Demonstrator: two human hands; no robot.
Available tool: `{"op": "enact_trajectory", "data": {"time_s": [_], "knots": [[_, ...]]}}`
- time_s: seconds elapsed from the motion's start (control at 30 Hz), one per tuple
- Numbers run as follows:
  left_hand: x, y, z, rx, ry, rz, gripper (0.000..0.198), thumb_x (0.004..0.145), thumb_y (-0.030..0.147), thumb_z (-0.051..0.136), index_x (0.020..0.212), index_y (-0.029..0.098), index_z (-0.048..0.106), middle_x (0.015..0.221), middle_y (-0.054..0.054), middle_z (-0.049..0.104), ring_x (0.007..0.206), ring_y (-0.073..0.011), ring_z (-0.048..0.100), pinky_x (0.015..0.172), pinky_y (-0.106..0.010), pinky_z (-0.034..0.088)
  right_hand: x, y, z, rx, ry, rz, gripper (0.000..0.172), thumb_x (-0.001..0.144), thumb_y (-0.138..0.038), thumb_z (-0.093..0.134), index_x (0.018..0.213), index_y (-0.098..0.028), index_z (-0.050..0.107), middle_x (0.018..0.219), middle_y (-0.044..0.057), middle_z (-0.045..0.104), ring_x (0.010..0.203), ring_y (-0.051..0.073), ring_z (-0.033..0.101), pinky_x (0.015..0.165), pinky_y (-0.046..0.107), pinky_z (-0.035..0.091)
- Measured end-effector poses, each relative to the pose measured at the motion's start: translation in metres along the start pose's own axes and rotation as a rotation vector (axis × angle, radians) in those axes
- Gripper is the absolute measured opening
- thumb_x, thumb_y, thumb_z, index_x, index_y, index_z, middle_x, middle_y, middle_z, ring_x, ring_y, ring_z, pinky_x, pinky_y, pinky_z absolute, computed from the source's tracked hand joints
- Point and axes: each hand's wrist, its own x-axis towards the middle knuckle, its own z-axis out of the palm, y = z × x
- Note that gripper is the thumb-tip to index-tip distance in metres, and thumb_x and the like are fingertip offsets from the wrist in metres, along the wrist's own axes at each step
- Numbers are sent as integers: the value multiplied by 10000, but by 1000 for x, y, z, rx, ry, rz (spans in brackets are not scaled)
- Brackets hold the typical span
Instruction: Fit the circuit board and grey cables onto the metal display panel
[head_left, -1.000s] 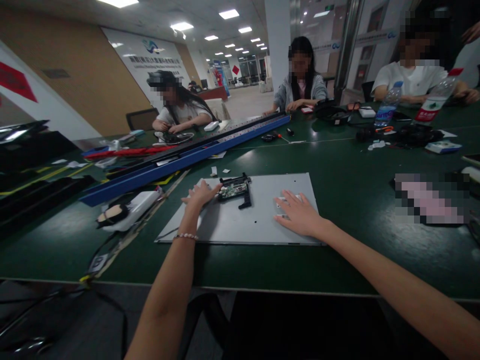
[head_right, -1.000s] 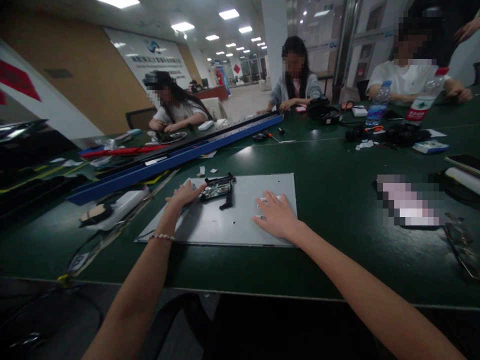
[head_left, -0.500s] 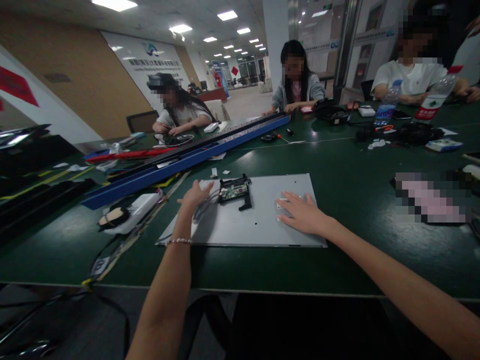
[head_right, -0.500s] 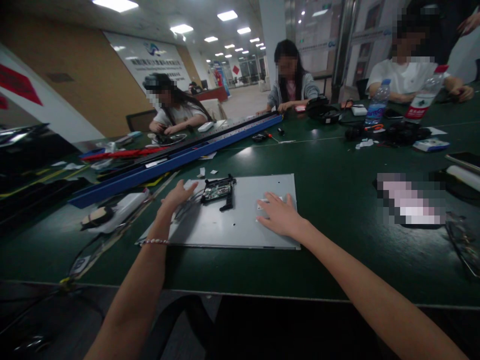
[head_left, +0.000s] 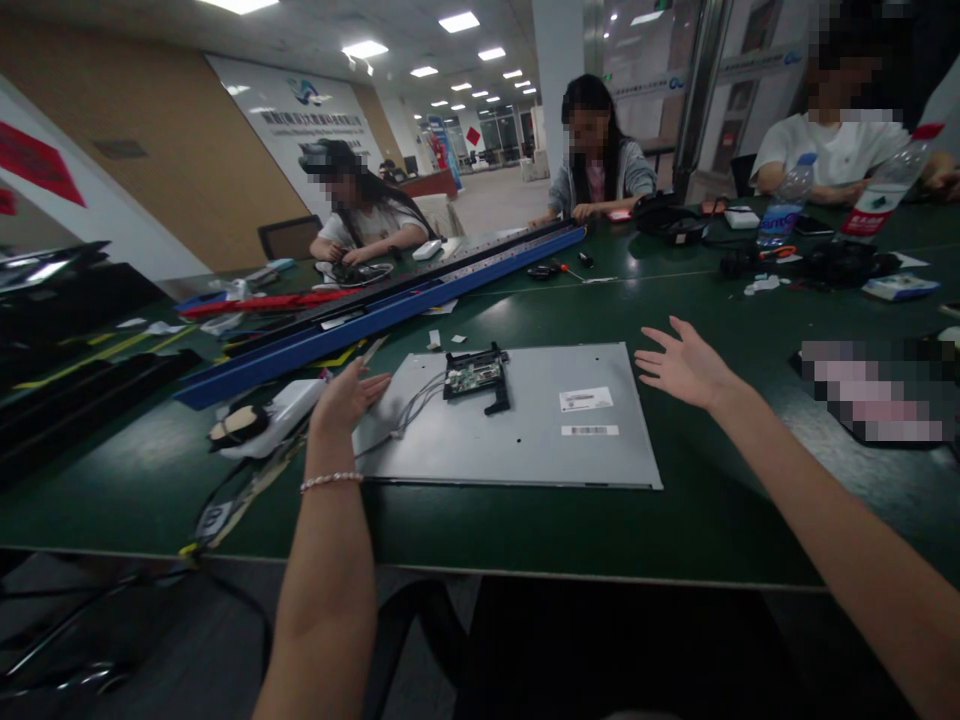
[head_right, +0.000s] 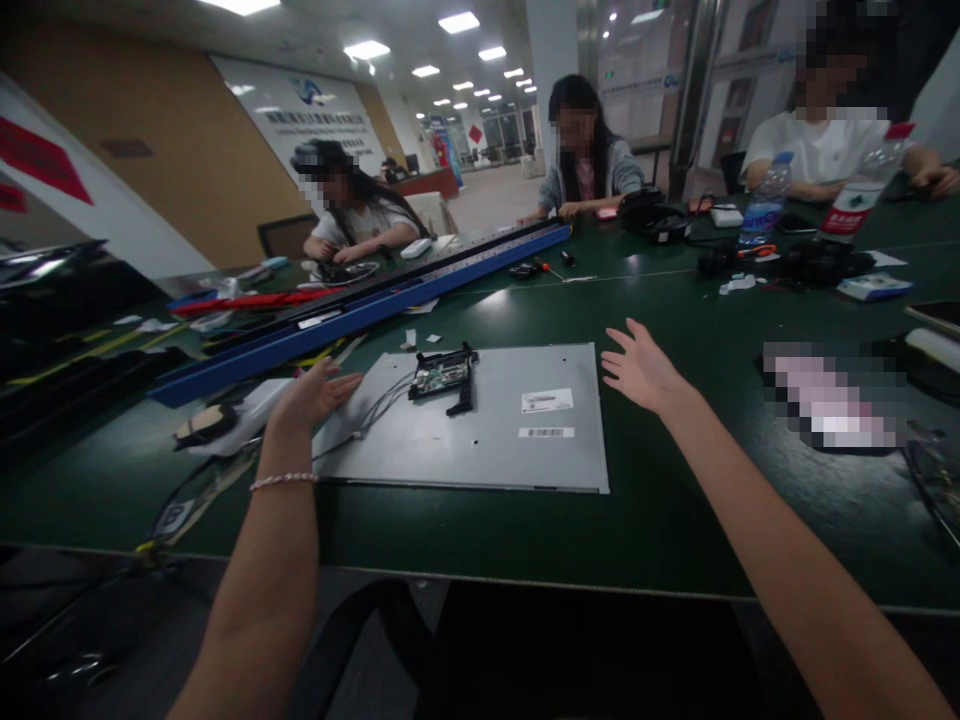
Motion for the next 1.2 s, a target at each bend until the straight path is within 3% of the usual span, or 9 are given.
{"op": "enact_trajectory", "data": {"time_s": [0.1, 0.2, 0.27, 0.47, 0.67, 0.8, 0.97, 1.2], "knots": [[2, -3, -4, -566, -97, -248, 442, 1011, 296, 304, 1372, 73, 427, 1059, -182, 694, 897, -193, 701, 765, -281, 570, -3, -1, -12, 136, -109, 11, 899, 847, -730, -39, 1562, -186, -54, 1504, 192, 422, 1368, 261, 436, 1058, 519, 363], [5, -4, -3, -755, -67, -325, 389, 990, 248, 363, 1329, 85, 463, 1052, -169, 690, 866, -192, 697, 683, -260, 570, -5, 1, -22, 248, -177, 25, 932, 817, -779, 54, 1565, -232, -47, 1474, 167, 465, 1349, 282, 458, 1102, 537, 311], [7, -4, -2, -758, -68, -333, 381, 989, 239, 370, 1329, 96, 465, 1044, -159, 694, 860, -192, 694, 666, -258, 566, -5, 2, -28, 251, -185, 38, 941, 809, -787, 96, 1565, -245, -50, 1476, 158, 465, 1356, 290, 447, 1114, 542, 298], [-1, 7, 0, -659, -215, -328, 429, 1003, 270, 379, 1358, 32, 415, 978, -159, 711, 847, -195, 694, 740, -266, 554, -8, 2, -44, 166, -139, 44, 963, 802, -809, 144, 1563, -249, -43, 1494, 172, 435, 1383, 291, 409, 1112, 536, 313], [-10, 21, 8, -514, -232, -292, 418, 959, 271, 494, 1341, 106, 462, 930, -157, 732, 772, -203, 717, 673, -270, 564, -10, 1, -41, -12, -17, 67, 934, 829, -801, 200, 1550, -294, -105, 1579, 168, 290, 1401, 300, 377, 1069, 530, 392], [-8, 23, 13, -419, -250, -250, 416, 924, 261, 546, 1310, 114, 497, 888, -152, 738, 761, -210, 720, 670, -297, 581, -9, 5, -41, -70, 69, 76, 922, 841, -791, 263, 1555, -307, -63, 1599, 175, 233, 1392, 311, 391, 1059, 503, 420], [-5, 22, 15, -382, -284, -206, 387, 880, 295, 615, 1222, 124, 557, 851, -144, 740, 765, -228, 726, 675, -322, 592, -14, 5, -48, -78, 130, 73, 785, 876, -606, 505, 1536, -326, 185, 1596, 140, 268, 1352, 297, 454, 1035, 445, 462], [-9, 28, 19, -411, -403, -187, 529, 899, 295, 595, 1368, 129, 415, 860, -157, 734, 854, -279, 724, 721, -405, 591, -21, 1, -58, -150, 223, 92, 835, 850, -351, 593, 1553, -339, 142, 1550, 134, 364, 1281, 308, 532, 956, 461, 529]]}}
